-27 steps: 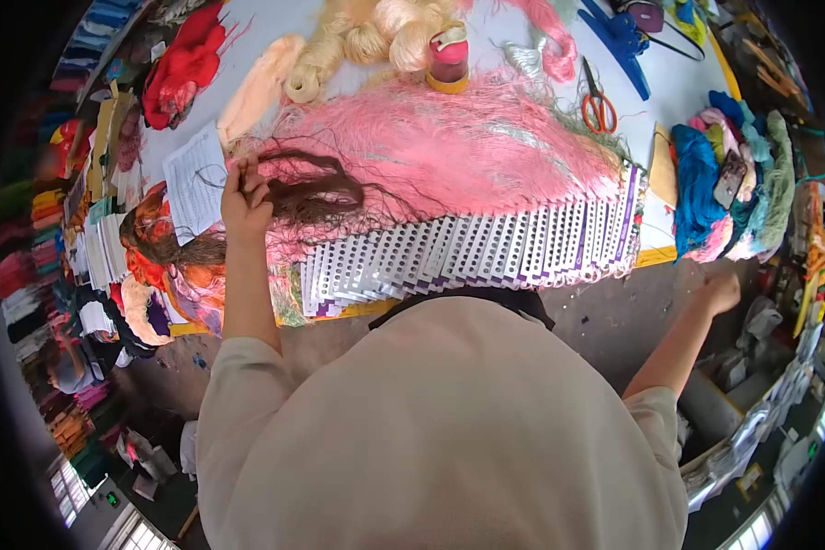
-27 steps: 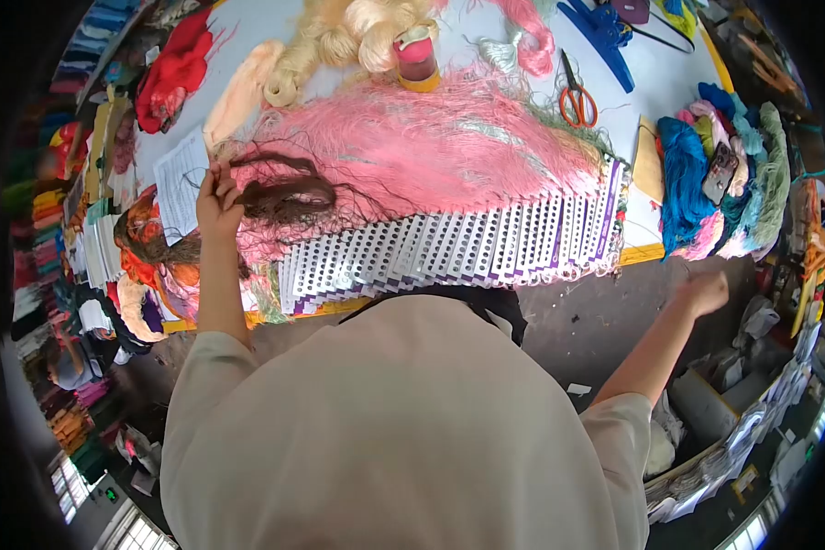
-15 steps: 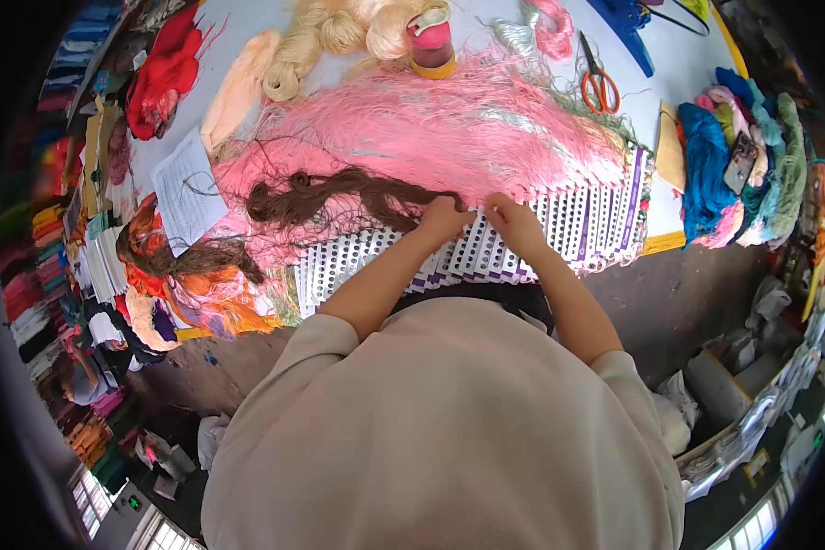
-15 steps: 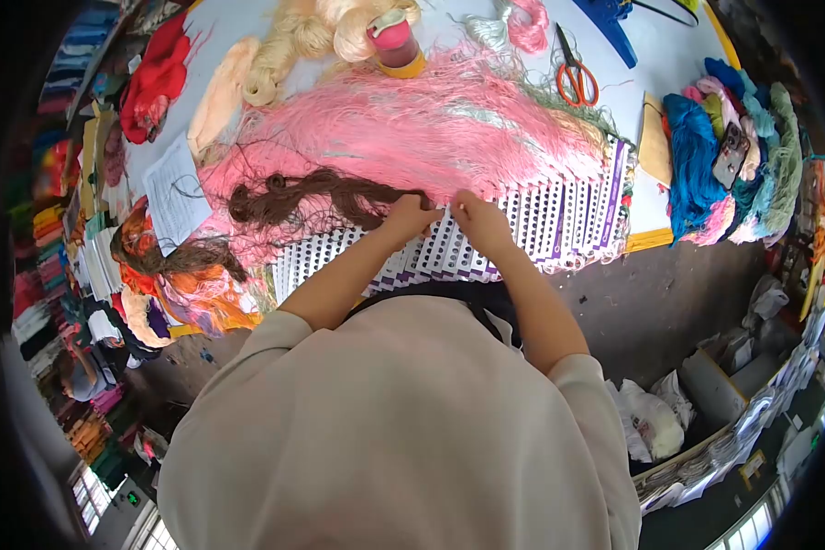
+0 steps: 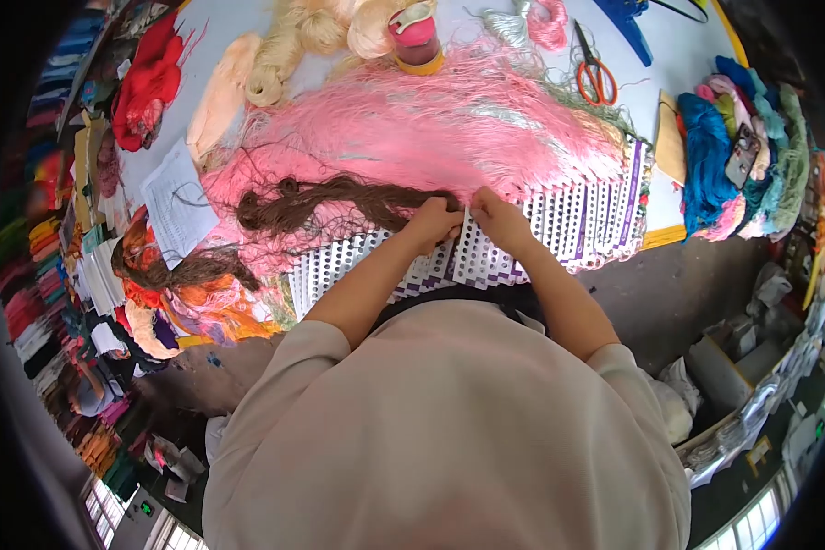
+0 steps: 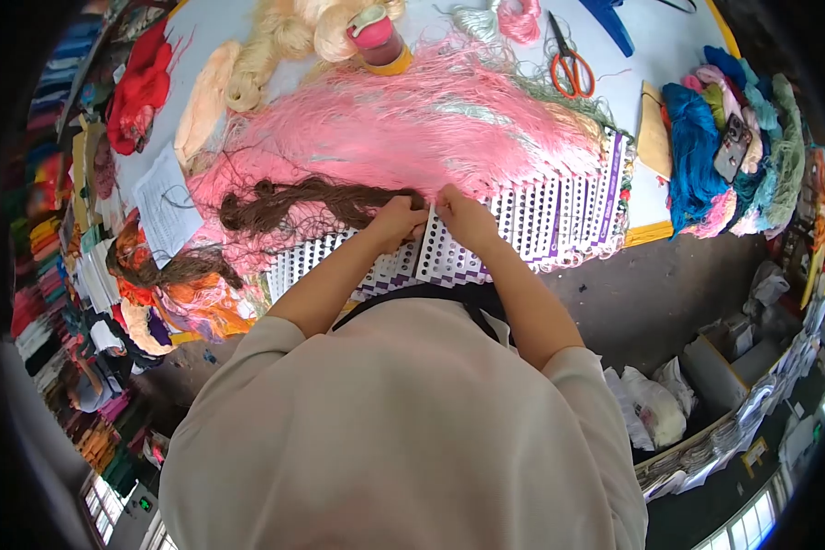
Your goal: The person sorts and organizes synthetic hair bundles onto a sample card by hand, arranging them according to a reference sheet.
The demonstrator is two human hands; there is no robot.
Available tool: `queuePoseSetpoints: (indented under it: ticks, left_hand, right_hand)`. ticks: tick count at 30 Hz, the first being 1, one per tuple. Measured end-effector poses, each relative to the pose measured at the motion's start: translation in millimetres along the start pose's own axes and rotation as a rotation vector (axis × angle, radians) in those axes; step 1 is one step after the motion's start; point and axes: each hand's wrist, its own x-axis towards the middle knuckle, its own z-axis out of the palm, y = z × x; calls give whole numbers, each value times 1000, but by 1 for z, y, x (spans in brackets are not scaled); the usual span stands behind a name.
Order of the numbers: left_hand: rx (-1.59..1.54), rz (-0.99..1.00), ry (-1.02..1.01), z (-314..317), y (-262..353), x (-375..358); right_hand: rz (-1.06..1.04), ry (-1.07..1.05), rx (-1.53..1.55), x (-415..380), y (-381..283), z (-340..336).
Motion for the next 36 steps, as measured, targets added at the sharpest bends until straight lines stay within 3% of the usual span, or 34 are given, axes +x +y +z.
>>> queuePoseSetpoints:
  ticks: [2,3,5,6,8,9,11,13,15,17,19,20,22,23,25,36]
  left_hand:
    - [111,55,-11,-4,1,0]
    - [374,162,72,-9,5,-5]
    - [596,479,280,-23,-1,-4]
    - [212,325,223,-24,5,-13]
    - [-172,129,75,-29,11,-24]
    - [-171,128,67,-25,10,-26]
    - [-517,69,-274,-21,9,-29]
    - [-512,59,-299,-13,15,-30]
    - [188,28,-159,-4,20,-27]
    - [115,125,-118,6,4,-17]
    - [960,461,170,-6,-2,-7]
    - [838,779,269,-17,-3,-7]
    - [520,240,114,-42,37,-43]
    - [99,106,-51,-63,30,-40]
    - [90,51,-20,-77,27,-46]
    - [-84,231,158,-55,20,-41]
  right_hand:
    - [-7,25,34,-1,0,1]
    - [31,9,54,-3,-2,-1]
    - [33,19,139,-4,6,1]
    - [49,29,146,-4,8,2]
    - [14,31,161,-5,12,2]
    - [6,40,134,-6,9,1]
    - [60,-5,173,-8,4,-3]
    - [106,-31,319,-14,-7,-9]
    - [81,-54,496,-10,0,-3]
    - [59,-77,671,-10,6,-3]
    - [30,-69,539,-9,5,-2]
    - [-15,-65,459,-11,7,-3]
    - [-45,-33,309,-6,17,6]
    - [-1,-40,270,-5,16,7]
    - [-11,-34,206,-4,13,6]
    - [19,-22,185,-7,13,5]
